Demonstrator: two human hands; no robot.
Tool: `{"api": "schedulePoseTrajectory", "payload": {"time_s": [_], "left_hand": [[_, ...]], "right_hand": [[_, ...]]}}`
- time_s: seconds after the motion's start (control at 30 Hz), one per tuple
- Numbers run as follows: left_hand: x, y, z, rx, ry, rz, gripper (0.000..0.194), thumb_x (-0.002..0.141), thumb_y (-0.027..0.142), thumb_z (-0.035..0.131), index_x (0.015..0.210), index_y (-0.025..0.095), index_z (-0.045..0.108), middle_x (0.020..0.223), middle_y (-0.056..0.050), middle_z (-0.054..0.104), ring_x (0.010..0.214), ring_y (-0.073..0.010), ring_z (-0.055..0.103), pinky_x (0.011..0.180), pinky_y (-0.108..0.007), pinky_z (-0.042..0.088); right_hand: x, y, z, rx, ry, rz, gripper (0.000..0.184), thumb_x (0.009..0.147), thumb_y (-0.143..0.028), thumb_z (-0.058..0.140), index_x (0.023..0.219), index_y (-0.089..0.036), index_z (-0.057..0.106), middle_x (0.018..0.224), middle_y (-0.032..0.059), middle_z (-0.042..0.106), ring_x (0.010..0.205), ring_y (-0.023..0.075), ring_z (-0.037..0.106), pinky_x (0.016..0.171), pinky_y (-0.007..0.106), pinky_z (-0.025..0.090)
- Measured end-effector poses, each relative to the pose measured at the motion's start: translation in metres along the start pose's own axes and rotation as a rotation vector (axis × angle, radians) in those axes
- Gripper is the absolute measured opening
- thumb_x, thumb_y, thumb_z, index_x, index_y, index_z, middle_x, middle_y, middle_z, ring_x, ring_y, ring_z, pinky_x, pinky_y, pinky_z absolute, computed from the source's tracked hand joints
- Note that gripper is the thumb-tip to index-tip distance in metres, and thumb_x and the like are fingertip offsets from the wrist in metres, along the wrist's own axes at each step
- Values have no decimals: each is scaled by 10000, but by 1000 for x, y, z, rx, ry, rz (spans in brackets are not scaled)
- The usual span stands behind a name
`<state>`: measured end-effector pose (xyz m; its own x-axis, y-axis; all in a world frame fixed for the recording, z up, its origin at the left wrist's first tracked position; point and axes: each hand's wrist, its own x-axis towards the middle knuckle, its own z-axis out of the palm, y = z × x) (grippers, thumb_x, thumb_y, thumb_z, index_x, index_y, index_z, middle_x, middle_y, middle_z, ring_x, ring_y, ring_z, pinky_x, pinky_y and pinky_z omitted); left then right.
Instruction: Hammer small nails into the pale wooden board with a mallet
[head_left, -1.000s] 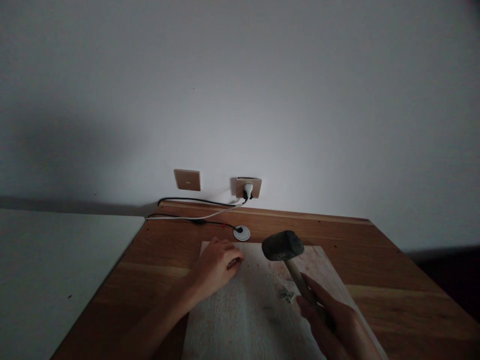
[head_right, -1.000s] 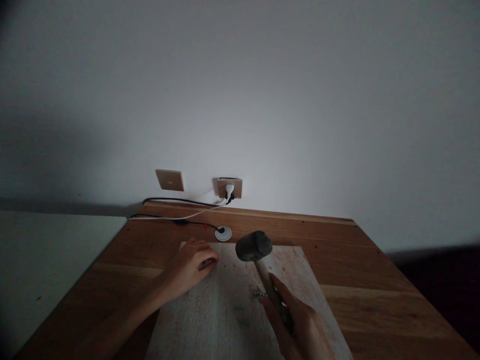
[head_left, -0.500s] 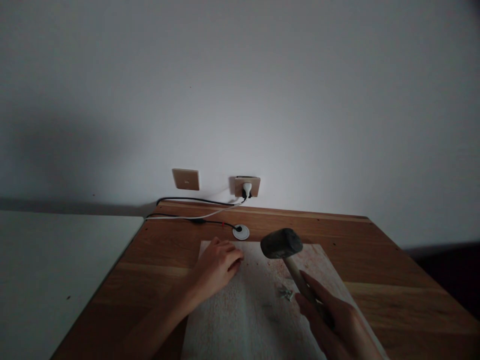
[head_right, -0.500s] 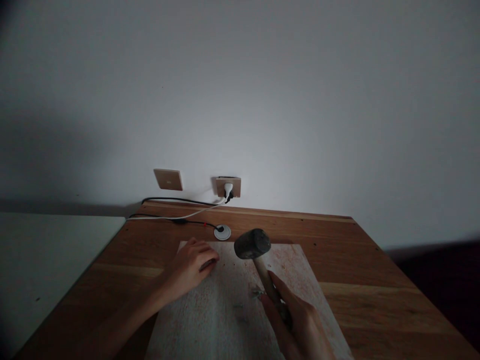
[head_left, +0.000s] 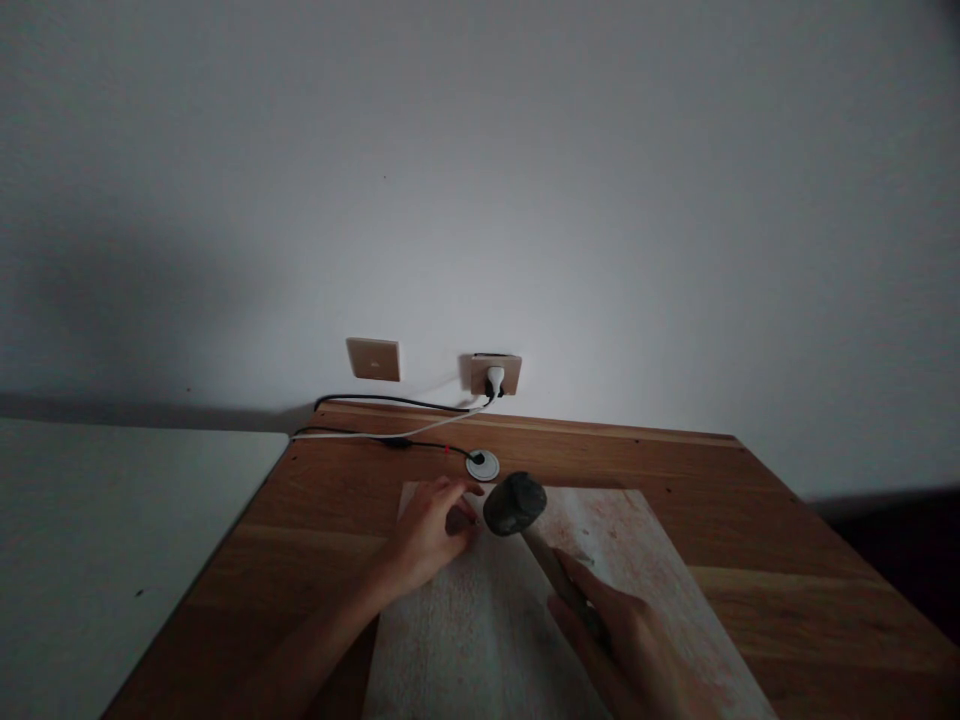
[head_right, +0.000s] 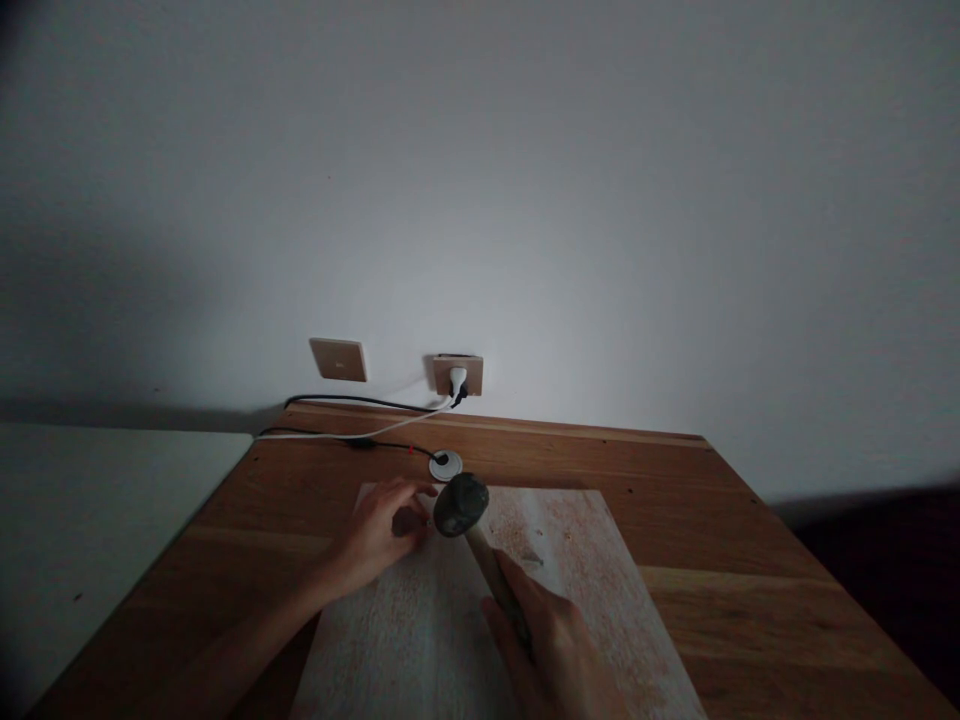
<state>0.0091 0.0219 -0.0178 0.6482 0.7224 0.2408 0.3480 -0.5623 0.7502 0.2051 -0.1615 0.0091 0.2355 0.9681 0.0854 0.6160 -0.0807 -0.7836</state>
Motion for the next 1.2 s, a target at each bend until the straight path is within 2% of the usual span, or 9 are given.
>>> {"api": "schedulePoseTrajectory", "payload": {"time_s": [0.1, 0.23, 0.37, 0.53, 0.63, 0.83, 0.9, 1.07, 1.2], "left_hand": [[0, -1, -1, -28, 1, -6, 496, 737, 2, 703, 1168, 249, 719, 933, -6, 793, 1023, -251, 719, 979, -379, 475], [0, -2, 1, -35, 18, -20, 549, 716, -5, 685, 1196, 259, 724, 966, -4, 784, 984, -245, 724, 953, -369, 491], [0, -2, 3, -2, 38, -24, 552, 703, 2, 718, 1191, 261, 732, 1018, -14, 773, 1005, -252, 711, 947, -377, 486], [1, 2, 1, -15, 40, -38, 507, 729, 8, 737, 1174, 252, 739, 964, -4, 778, 973, -247, 715, 932, -363, 489], [2, 4, 0, -12, 28, -51, 532, 717, -18, 713, 1181, 242, 739, 945, 3, 788, 945, -239, 720, 943, -360, 488], [2, 0, 3, 32, 61, -29, 604, 648, -44, 687, 1181, 234, 750, 1028, -12, 801, 961, -241, 733, 949, -343, 503], [2, 0, 4, 45, 64, -30, 626, 635, -43, 684, 1197, 228, 743, 1005, -10, 799, 946, -241, 731, 952, -345, 502], [2, 3, 2, 33, 42, -53, 595, 646, -26, 674, 1176, 235, 741, 917, 18, 779, 850, -211, 715, 926, -330, 492], [2, 5, 1, 28, 36, -53, 595, 656, -23, 665, 1186, 237, 738, 903, 19, 770, 844, -212, 704, 926, -336, 482]], "right_hand": [[4, -2, 2, 12, -36, -12, 433, 1021, -430, 533, 1326, -184, 717, 1264, 139, 808, 1143, 315, 780, 937, 374, 622], [8, -8, 2, -9, -107, -21, 440, 1039, -416, 504, 1368, -188, 687, 1221, 119, 823, 1041, 274, 807, 883, 342, 620], [9, -10, 4, 5, -104, -68, 437, 1052, -396, 491, 1386, -185, 680, 1209, 117, 824, 1038, 265, 807, 848, 312, 621], [8, -5, 6, -32, -76, -92, 437, 1047, -389, 499, 1384, -188, 692, 1311, 137, 788, 1117, 287, 792, 863, 321, 638], [8, -1, 7, -62, -62, -92, 457, 1052, -399, 485, 1390, -160, 678, 1293, 147, 795, 1129, 293, 788, 903, 337, 635], [10, -2, 10, -96, -118, -102, 489, 1056, -395, 467, 1407, -104, 644, 1293, 171, 789, 1142, 260, 784, 967, 307, 608], [11, -4, 9, -102, -114, -105, 498, 1055, -394, 468, 1411, -90, 638, 1317, 180, 776, 1163, 261, 775, 983, 303, 599], [12, -8, 2, -152, -229, -92, 535, 1079, -387, 410, 1444, -43, 594, 1368, 217, 739, 1199, 257, 758, 989, 305, 600], [10, -1, 6, -161, -190, -108, 520, 1071, -385, 441, 1461, -76, 590, 1382, 196, 737, 1230, 268, 743, 1012, 334, 600]]}}
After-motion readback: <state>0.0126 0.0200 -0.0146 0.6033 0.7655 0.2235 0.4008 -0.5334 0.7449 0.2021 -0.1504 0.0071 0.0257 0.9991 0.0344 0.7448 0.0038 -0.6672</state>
